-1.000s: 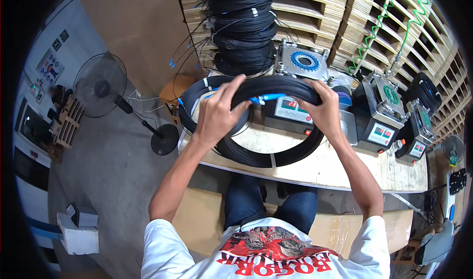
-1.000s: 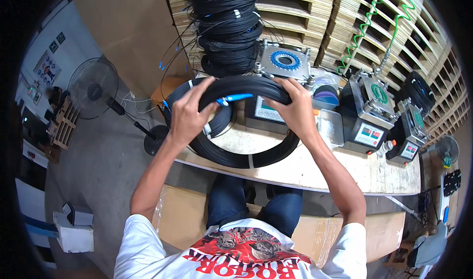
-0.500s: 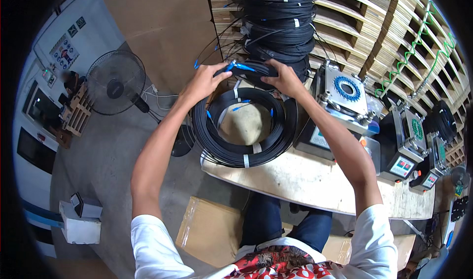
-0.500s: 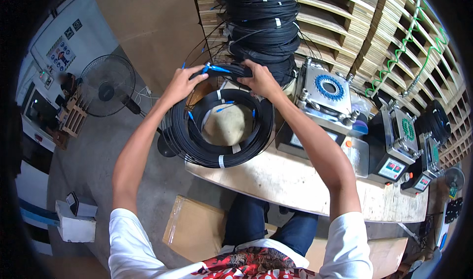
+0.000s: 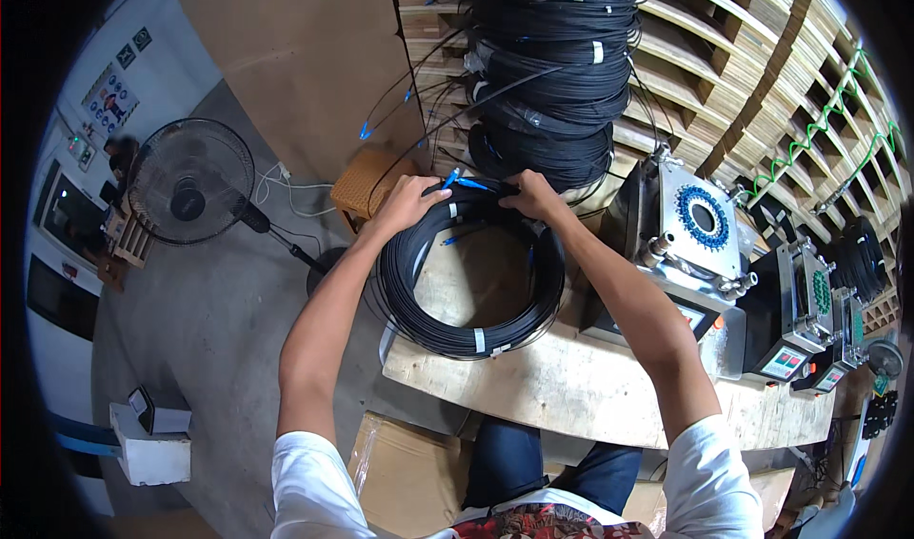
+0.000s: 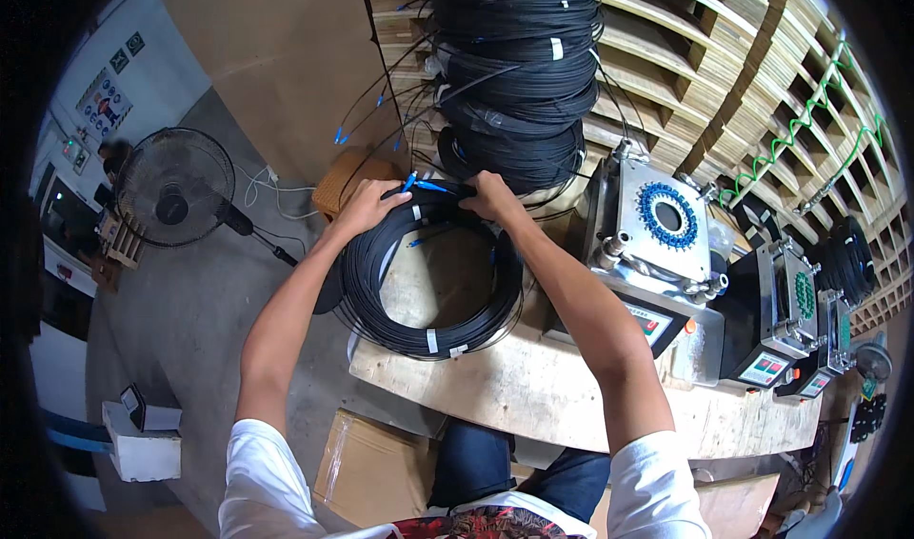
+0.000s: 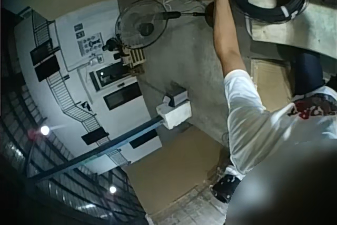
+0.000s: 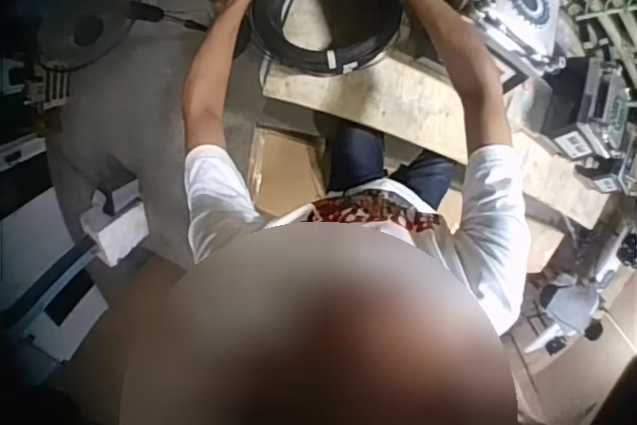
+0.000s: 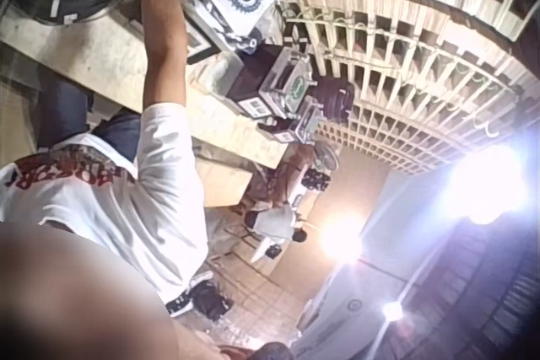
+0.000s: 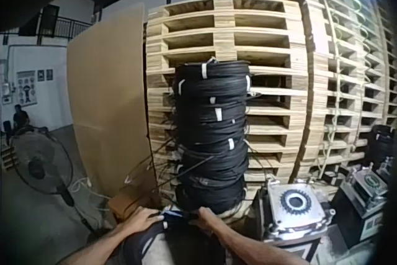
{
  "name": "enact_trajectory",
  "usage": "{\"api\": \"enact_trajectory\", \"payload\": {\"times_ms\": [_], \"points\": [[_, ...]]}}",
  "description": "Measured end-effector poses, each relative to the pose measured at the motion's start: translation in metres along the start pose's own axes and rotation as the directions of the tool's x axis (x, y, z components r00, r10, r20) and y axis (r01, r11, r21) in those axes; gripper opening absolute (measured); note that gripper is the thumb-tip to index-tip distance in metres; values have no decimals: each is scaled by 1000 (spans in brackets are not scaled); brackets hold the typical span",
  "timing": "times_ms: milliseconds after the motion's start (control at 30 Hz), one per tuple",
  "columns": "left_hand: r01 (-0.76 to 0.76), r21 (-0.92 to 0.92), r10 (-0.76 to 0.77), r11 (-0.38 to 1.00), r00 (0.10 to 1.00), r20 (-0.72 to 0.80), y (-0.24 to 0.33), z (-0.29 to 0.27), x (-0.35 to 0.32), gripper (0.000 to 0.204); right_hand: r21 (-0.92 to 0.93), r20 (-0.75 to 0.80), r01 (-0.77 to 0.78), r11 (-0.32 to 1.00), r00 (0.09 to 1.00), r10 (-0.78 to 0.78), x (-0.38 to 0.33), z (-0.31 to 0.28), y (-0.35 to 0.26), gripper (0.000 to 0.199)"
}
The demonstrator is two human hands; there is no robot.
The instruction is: Operating multiple cable polishing machines to polish the connectors of fiber optic cables.
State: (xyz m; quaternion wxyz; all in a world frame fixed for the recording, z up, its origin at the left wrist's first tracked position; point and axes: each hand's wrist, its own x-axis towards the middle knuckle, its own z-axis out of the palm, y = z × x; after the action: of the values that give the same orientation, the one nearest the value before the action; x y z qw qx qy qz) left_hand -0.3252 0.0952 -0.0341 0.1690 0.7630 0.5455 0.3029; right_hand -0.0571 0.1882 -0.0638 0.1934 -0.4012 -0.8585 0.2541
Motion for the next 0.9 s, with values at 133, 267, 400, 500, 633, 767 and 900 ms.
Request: {"api": "enact_trajectory", "payload": {"times_ms": [133,267,400,500,633,767,900], "points": [[52,36,-52,998,999,-7,-16,9,-7,35,59,28,-87,995,996,85,0,10,-7,53],[56,106,-57,993,998,6,-23,11,0,37,76,56,-81,994,995,77,5,6,-1,50],[49,69,-49,996,999,-3,-21,10,0,35,88,36,-42,995,999,39,1,9,2,48],[88,77,-91,993,995,42,-14,8,5,35,42,-15,-7,999,1000,8,-2,8,7,48],[59,40,-60,997,998,36,-21,4,-6,35,91,35,-55,994,998,52,-3,6,-14,55],[29,71,-30,997,1000,8,-26,7,-4,35,0,-116,151,989,982,-149,-2,9,-4,56],[27,76,-23,997,998,-60,-32,15,-7,37,129,48,-65,990,997,59,0,4,-3,54]]}}
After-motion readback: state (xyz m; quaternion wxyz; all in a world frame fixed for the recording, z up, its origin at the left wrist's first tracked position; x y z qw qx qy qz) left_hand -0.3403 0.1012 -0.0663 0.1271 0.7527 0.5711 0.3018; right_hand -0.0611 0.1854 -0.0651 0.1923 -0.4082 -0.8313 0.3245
